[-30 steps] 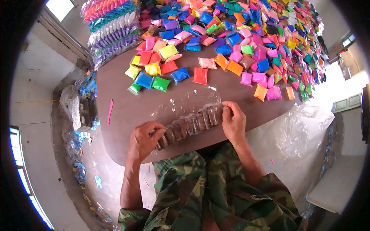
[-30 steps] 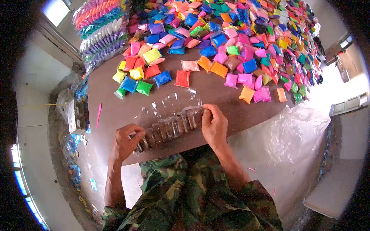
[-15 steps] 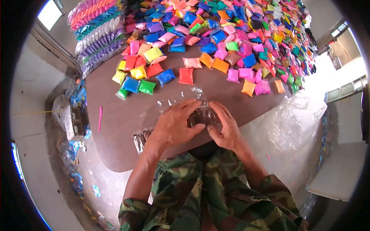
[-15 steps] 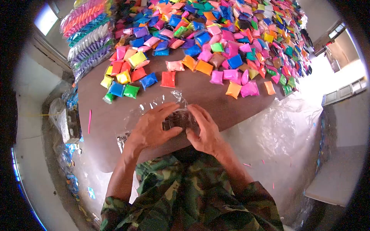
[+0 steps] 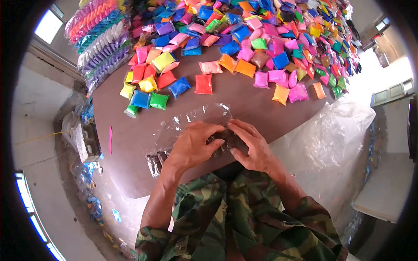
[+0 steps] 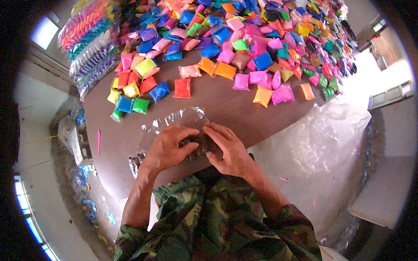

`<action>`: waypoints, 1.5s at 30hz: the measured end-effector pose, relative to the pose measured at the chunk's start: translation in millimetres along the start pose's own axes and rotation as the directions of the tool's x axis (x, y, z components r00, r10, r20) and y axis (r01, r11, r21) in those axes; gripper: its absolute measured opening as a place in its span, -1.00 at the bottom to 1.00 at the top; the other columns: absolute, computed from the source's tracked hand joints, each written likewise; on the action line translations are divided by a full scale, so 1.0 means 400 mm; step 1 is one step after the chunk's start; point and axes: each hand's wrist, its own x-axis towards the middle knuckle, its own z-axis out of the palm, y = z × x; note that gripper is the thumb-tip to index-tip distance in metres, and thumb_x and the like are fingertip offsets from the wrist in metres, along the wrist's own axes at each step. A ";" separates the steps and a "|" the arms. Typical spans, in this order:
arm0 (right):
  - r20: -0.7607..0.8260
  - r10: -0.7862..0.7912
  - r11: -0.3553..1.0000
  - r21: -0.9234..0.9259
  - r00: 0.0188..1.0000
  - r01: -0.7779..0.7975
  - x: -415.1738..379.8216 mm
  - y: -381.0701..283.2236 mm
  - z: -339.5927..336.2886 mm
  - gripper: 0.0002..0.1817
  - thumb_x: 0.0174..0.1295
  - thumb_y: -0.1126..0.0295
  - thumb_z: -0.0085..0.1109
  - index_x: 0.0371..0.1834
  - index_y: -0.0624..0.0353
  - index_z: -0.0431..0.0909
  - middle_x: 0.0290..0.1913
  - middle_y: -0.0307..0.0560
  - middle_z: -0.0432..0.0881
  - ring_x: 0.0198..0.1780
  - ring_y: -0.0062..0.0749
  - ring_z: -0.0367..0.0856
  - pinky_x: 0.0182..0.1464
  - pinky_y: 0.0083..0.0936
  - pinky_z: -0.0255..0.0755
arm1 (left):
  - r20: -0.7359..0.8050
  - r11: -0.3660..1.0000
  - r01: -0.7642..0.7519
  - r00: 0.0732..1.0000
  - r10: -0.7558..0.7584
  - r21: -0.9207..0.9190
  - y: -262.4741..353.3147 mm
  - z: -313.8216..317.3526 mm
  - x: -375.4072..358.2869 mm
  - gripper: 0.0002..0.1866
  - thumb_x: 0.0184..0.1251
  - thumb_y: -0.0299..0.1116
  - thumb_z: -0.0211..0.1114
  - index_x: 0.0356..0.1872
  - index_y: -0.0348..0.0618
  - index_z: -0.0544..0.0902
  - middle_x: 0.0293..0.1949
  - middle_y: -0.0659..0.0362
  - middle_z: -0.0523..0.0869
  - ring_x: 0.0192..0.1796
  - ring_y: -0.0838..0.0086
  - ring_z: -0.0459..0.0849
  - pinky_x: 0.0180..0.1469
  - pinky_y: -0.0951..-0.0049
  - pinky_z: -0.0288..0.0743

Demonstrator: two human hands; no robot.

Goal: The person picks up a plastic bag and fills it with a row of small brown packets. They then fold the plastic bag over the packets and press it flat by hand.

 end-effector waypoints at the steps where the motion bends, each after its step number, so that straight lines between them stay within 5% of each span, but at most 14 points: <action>1: 0.005 0.009 1.000 0.005 1.000 -0.009 0.001 0.001 0.000 -0.21 0.23 0.46 0.41 0.59 0.29 0.40 0.54 0.28 0.47 0.57 0.25 0.41 0.61 -0.02 0.34 | -0.006 1.000 -0.020 1.000 0.020 -0.003 -0.008 0.001 0.003 -0.66 0.35 -0.29 0.53 0.10 -0.16 0.81 -0.03 -0.03 0.87 0.05 0.00 0.79 0.25 0.09 0.61; 9: -0.040 -0.080 0.976 -0.205 0.996 0.070 0.033 -0.099 0.001 -0.19 0.21 0.48 0.39 0.61 0.25 0.39 0.48 0.28 0.52 0.50 0.21 0.49 0.52 0.05 0.41 | -0.057 0.996 -0.084 0.995 0.085 0.020 -0.034 0.034 -0.001 -0.82 0.40 -0.33 0.46 -0.05 -0.10 0.82 -0.25 0.02 0.83 -0.11 0.01 0.78 0.26 0.07 0.58; 12: -0.085 -0.099 0.984 -0.159 0.991 0.084 0.055 -0.100 0.040 -0.22 0.23 0.47 0.39 0.59 0.22 0.41 0.38 0.21 0.62 0.39 0.17 0.59 0.46 0.06 0.44 | -0.106 0.987 -0.075 0.990 0.091 0.144 -0.021 0.019 -0.022 -0.73 0.32 -0.29 0.56 -0.02 -0.12 0.83 -0.13 0.02 0.85 -0.07 0.04 0.79 0.12 0.08 0.62; 16: -0.107 -0.119 0.980 -0.172 0.987 0.099 0.060 -0.072 0.063 -0.46 0.32 0.47 0.38 0.40 0.18 0.59 0.18 0.06 0.76 0.20 0.12 0.70 0.38 0.05 0.48 | -0.316 0.956 -0.024 0.941 0.121 0.293 0.016 -0.050 -0.091 -0.66 0.19 -0.36 0.65 0.00 -0.12 0.84 0.07 0.11 0.87 0.14 0.15 0.82 0.30 0.14 0.62; 20: -0.126 -0.115 0.981 -0.169 0.985 0.093 0.073 -0.081 0.063 -0.73 0.33 0.53 0.42 0.08 0.18 0.78 0.05 0.01 0.78 0.09 0.06 0.72 0.22 -0.07 0.58 | -0.356 0.958 0.107 0.935 -0.007 0.264 -0.038 -0.112 -0.209 -0.64 0.19 -0.39 0.65 0.03 -0.14 0.84 0.08 0.08 0.88 0.14 0.14 0.82 0.30 0.13 0.62; 28: -0.121 -0.095 0.985 -0.157 0.988 0.076 0.084 -0.070 0.083 -0.81 0.37 0.42 0.41 0.02 0.14 0.76 -0.01 -0.05 0.76 0.07 0.03 0.73 0.22 -0.06 0.56 | -0.348 0.941 0.334 0.876 -0.333 -0.059 -0.107 -0.125 -0.286 -0.85 0.39 -0.48 0.52 -0.08 -0.24 0.85 -0.14 0.02 0.89 -0.09 0.23 0.86 -0.02 0.28 0.70; 36: -0.003 -0.235 0.950 -0.213 0.972 0.229 0.170 -0.168 0.097 -0.58 0.30 0.23 0.47 0.18 0.11 0.68 0.19 -0.08 0.73 0.23 -0.12 0.69 0.38 -0.10 0.43 | -0.260 0.948 0.305 0.911 -0.319 -0.094 -0.122 -0.143 -0.280 -0.86 0.40 -0.49 0.51 -0.08 -0.22 0.84 -0.17 0.05 0.87 -0.13 0.28 0.84 -0.07 0.30 0.67; 39: 0.140 -0.250 0.940 -0.202 0.958 0.275 0.186 -0.174 0.155 -0.65 0.34 0.23 0.45 0.13 0.08 0.70 0.15 -0.15 0.74 0.20 -0.22 0.70 0.31 -0.12 0.46 | -0.251 0.945 0.313 0.911 -0.328 -0.099 -0.120 -0.145 -0.282 -0.84 0.40 -0.51 0.51 -0.05 -0.25 0.84 -0.15 0.04 0.88 -0.11 0.32 0.85 -0.04 0.33 0.68; 40: 0.098 -0.272 0.943 -0.171 0.957 0.285 0.191 -0.176 0.175 -0.73 0.37 0.25 0.42 0.05 0.07 0.72 -0.01 -0.20 0.78 0.09 -0.24 0.75 0.26 -0.12 0.46 | -0.258 0.943 0.315 0.907 -0.333 -0.107 -0.120 -0.143 -0.284 -0.84 0.40 -0.52 0.51 -0.05 -0.26 0.84 -0.14 0.04 0.88 -0.11 0.32 0.85 -0.04 0.33 0.68; 45: 0.193 -0.207 0.970 -0.087 0.959 0.226 0.192 -0.149 0.201 -0.82 0.39 0.28 0.39 -0.05 0.06 0.74 -0.21 -0.20 0.81 -0.07 -0.14 0.79 0.24 -0.14 0.45 | -0.331 0.956 0.265 0.897 -0.292 -0.125 -0.134 -0.127 -0.292 -0.85 0.40 -0.52 0.51 -0.06 -0.24 0.85 -0.15 0.04 0.88 -0.11 0.31 0.86 -0.05 0.34 0.68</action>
